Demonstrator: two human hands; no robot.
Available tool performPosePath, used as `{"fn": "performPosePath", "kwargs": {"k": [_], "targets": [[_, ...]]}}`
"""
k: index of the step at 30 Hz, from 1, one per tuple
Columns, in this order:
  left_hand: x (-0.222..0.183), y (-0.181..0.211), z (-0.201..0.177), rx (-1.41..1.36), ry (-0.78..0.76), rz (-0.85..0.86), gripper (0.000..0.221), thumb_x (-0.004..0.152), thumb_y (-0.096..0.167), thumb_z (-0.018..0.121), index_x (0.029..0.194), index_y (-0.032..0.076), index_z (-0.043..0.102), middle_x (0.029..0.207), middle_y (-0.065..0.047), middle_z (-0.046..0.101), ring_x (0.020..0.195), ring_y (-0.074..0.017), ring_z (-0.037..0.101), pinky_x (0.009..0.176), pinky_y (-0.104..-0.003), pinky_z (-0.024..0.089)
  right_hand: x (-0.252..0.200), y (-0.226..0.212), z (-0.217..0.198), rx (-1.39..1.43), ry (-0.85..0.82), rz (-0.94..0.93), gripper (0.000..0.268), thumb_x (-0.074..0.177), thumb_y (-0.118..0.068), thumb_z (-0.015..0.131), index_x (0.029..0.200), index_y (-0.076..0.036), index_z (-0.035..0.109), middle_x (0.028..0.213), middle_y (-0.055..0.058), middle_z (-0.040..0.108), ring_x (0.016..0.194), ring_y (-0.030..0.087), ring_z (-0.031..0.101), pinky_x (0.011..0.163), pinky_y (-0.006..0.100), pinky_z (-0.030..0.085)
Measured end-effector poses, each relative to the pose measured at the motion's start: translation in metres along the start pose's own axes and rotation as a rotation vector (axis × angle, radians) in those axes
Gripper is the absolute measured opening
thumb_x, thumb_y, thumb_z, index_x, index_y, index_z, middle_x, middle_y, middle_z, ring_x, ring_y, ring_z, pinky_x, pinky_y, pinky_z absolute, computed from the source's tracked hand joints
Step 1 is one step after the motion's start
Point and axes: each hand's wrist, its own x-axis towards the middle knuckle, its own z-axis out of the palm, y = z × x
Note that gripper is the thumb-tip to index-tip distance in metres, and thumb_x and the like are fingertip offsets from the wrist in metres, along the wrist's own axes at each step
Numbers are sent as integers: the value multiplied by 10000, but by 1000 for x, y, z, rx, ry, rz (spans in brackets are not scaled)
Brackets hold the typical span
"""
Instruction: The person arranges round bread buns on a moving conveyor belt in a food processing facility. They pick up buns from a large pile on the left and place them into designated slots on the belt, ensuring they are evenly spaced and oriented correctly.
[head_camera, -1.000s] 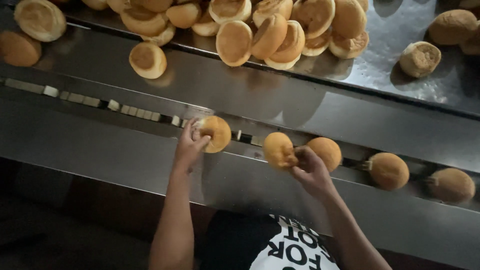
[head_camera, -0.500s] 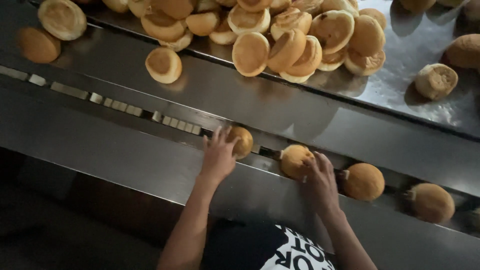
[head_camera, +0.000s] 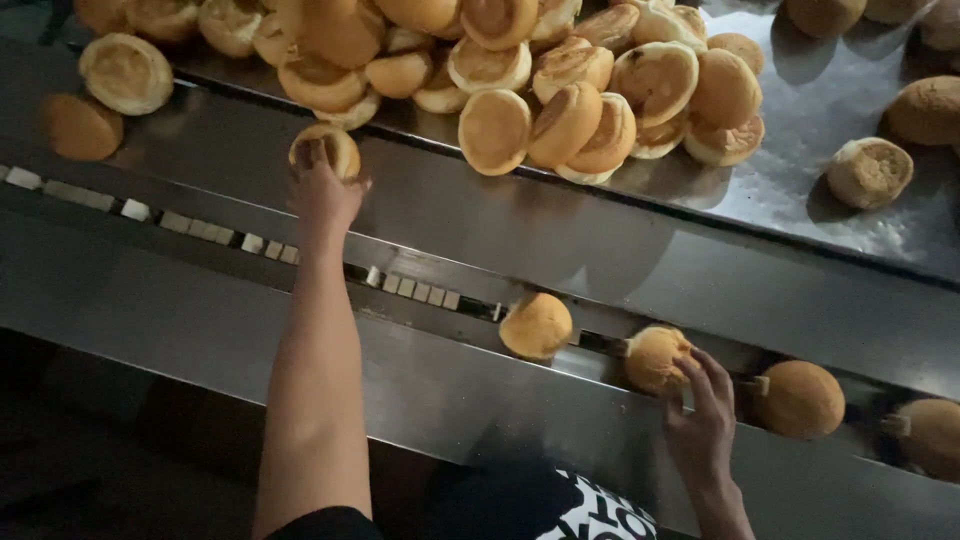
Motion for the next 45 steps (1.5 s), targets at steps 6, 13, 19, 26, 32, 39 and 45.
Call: {"fn": "performPosePath", "kwargs": {"k": [6, 13, 19, 26, 32, 39, 45], "targets": [[-85, 41, -20, -247, -101, 161, 400, 883, 131, 687, 1254, 110, 538, 1177, -146, 698, 1018, -358, 688, 795, -494, 536, -3, 12, 6, 48, 29, -1, 520, 815, 46, 707, 1310, -93, 632, 1469, 163, 528, 1375, 374, 506, 1050, 513, 543], [-175, -21, 156, -442, -572, 262, 526, 827, 157, 597, 1351, 135, 570, 1018, -112, 704, 845, -246, 640, 730, -371, 507, 8, -9, 7, 248, 30, -54, 322, 925, 16, 641, 1239, -44, 678, 1326, 128, 639, 1189, 262, 635, 985, 374, 555], [-217, 60, 71, 42, -261, 405, 454, 975, 115, 578, 1421, 71, 507, 1182, -194, 648, 1033, -395, 665, 824, -510, 563, 16, -4, 1, 168, -20, -79, 374, 917, -17, 641, 1288, -60, 651, 1353, 137, 621, 1238, 293, 609, 1015, 431, 524], [-170, 172, 47, -138, -46, 692, 924, 881, 252, 835, 1605, 37, 302, 1621, -359, 206, 1428, -614, 279, 1065, -812, 309, 55, -25, 3, 190, 183, -194, 503, 864, -54, 746, 1358, -103, 666, 1272, 171, 634, 1174, 410, 644, 944, 525, 553], [-133, 197, 123, -13, 132, 599, 671, 895, 54, 757, 1472, 14, 417, 1515, -279, 383, 1324, -505, 497, 1021, -626, 503, 170, -96, 1, -50, 225, -634, 847, 718, 28, 831, 1496, -93, 521, 1569, 301, 379, 1436, 572, 349, 1114, 684, 342], [-178, 157, 95, -251, -123, 625, 557, 828, 0, 674, 1362, -53, 524, 1412, -333, 502, 1288, -556, 523, 1009, -615, 508, 254, -112, 39, -454, -109, -575, 957, 744, -55, 824, 1588, -255, 420, 1687, 173, 194, 1524, 475, 179, 1092, 778, 306], [-207, 58, 62, -1023, -649, 37, 695, 750, -39, 614, 1428, 103, 562, 1318, -188, 636, 1225, -373, 642, 1001, -532, 521, 280, -42, 74, -54, 134, -500, 545, 738, 37, 714, 1239, -106, 556, 1489, 191, 403, 1040, 575, 644, 808, 662, 581]]}}
